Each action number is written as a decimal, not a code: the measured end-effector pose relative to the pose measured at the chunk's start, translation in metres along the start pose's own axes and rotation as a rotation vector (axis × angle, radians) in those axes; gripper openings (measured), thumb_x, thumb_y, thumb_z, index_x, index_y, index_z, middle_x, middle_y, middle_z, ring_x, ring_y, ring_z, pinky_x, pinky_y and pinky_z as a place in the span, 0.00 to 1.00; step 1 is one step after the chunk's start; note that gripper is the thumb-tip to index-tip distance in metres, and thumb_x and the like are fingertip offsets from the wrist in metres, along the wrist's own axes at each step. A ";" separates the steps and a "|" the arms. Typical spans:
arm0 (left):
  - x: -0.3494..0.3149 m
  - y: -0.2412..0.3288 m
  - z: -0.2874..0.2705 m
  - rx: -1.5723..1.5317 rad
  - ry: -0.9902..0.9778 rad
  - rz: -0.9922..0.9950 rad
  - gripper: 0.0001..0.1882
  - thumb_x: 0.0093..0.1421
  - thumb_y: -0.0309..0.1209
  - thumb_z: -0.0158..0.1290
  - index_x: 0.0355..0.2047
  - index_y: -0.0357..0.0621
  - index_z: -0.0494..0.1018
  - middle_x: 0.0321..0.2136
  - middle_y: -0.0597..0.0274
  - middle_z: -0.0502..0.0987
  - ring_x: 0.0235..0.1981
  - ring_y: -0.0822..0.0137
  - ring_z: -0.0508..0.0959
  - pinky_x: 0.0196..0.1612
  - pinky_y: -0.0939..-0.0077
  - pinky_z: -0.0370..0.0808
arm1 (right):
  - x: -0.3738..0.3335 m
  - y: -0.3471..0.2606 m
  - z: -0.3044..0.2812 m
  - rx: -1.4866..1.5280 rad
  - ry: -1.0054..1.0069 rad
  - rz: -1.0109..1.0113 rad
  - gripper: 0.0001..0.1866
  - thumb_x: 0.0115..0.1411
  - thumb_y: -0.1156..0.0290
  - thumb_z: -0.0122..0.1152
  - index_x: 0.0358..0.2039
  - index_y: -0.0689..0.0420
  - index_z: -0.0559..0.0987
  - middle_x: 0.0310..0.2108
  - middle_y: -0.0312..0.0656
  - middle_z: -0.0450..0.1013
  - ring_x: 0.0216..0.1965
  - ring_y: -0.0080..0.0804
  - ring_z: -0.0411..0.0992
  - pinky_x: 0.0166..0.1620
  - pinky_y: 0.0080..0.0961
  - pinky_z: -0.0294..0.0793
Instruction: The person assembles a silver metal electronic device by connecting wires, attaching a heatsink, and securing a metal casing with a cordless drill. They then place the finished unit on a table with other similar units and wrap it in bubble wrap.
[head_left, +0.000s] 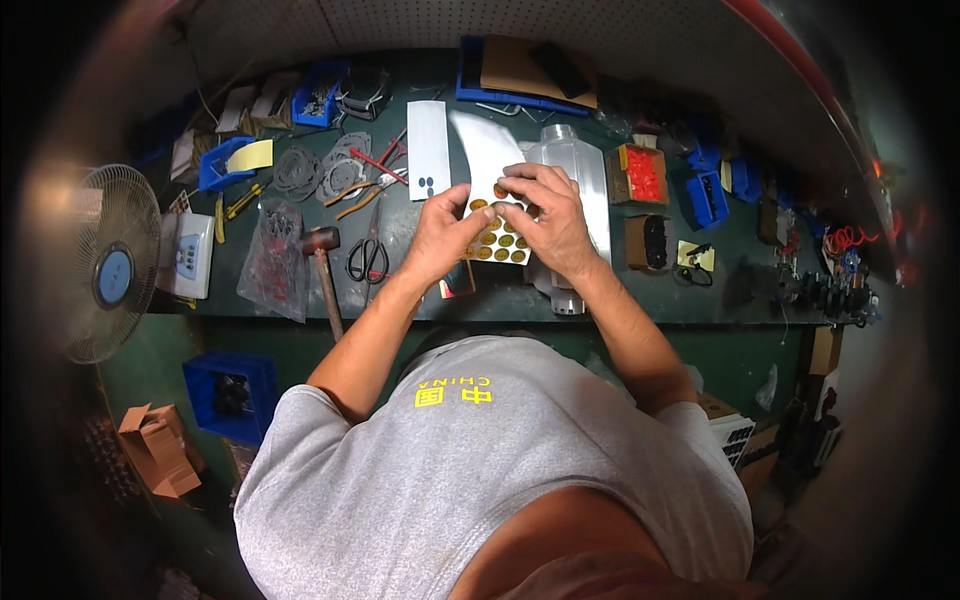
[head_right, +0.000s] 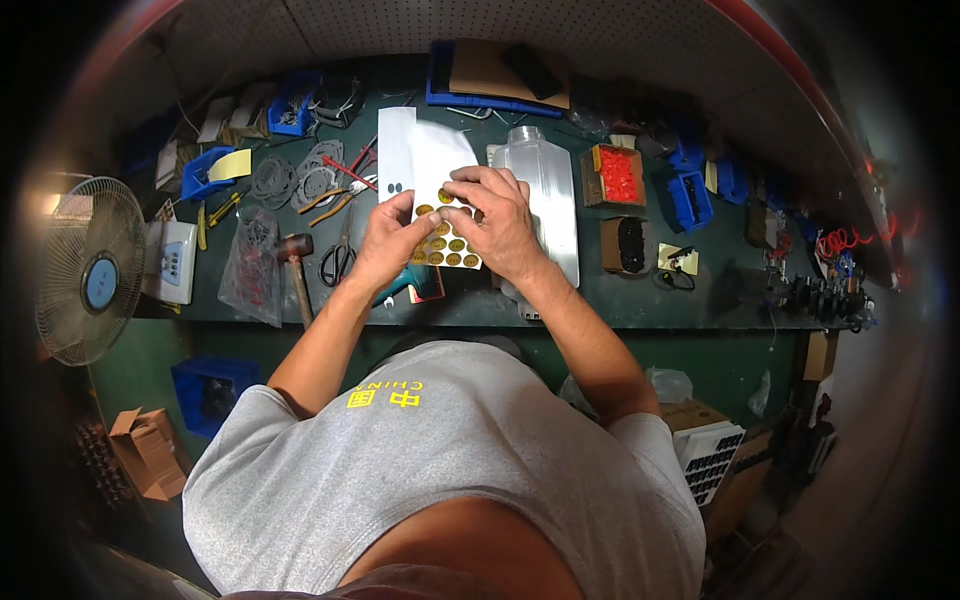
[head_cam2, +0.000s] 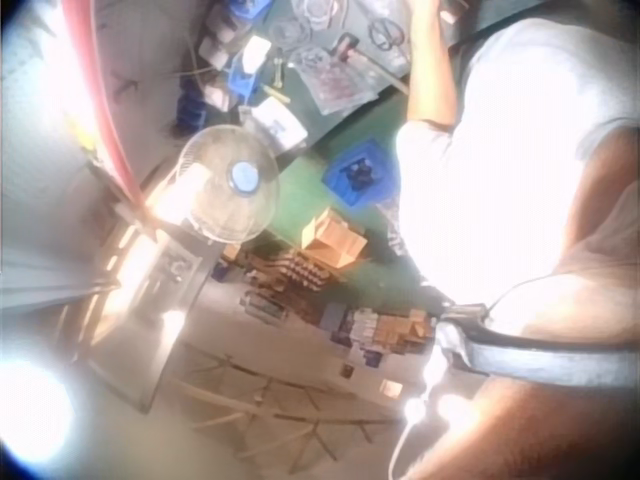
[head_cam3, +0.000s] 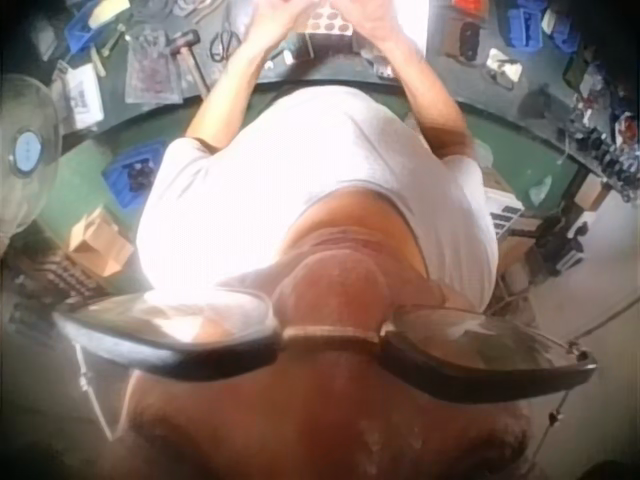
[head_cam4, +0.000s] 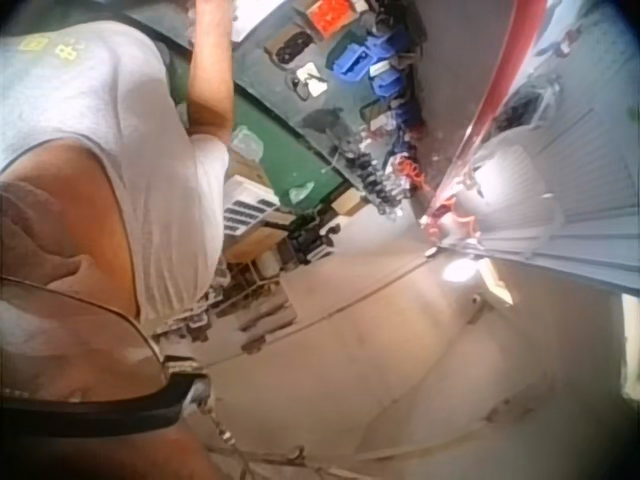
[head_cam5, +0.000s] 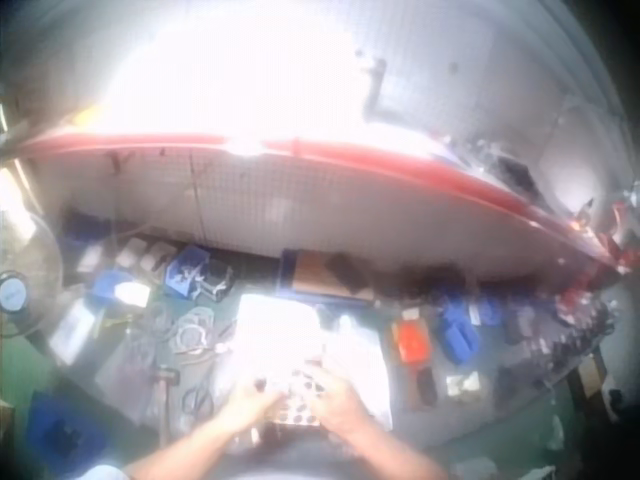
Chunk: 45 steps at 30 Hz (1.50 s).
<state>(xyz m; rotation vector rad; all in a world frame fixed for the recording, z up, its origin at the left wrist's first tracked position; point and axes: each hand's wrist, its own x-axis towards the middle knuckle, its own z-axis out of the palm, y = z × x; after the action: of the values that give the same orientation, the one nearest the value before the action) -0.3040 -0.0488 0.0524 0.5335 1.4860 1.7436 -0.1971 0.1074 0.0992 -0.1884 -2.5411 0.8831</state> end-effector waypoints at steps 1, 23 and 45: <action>0.000 -0.001 -0.002 0.026 -0.015 0.029 0.07 0.63 0.25 0.59 0.38 0.35 0.77 0.29 0.66 0.79 0.30 0.80 0.75 0.31 0.82 0.73 | 0.000 0.000 -0.001 -0.016 -0.026 -0.011 0.15 0.56 0.71 0.68 0.44 0.59 0.83 0.46 0.42 0.77 0.49 0.39 0.72 0.54 0.35 0.69; -0.015 0.010 0.039 0.230 -0.106 -0.004 0.10 0.62 0.27 0.62 0.39 0.31 0.78 0.30 0.62 0.82 0.30 0.77 0.79 0.33 0.81 0.76 | -0.051 0.022 -0.027 0.222 -0.082 0.048 0.11 0.60 0.75 0.60 0.42 0.66 0.81 0.43 0.50 0.78 0.46 0.46 0.77 0.51 0.36 0.76; -0.015 0.003 0.137 0.331 -0.070 0.040 0.12 0.68 0.27 0.55 0.48 0.31 0.74 0.35 0.61 0.81 0.38 0.75 0.79 0.42 0.78 0.77 | -0.093 0.091 -0.069 1.032 -0.018 0.621 0.13 0.62 0.70 0.63 0.40 0.68 0.84 0.31 0.39 0.80 0.32 0.19 0.75 0.37 0.18 0.75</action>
<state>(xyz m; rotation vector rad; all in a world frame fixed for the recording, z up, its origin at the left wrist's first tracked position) -0.1949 0.0265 0.0894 0.7899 1.7341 1.4980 -0.0846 0.1925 0.0574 -0.6298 -1.7139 2.2707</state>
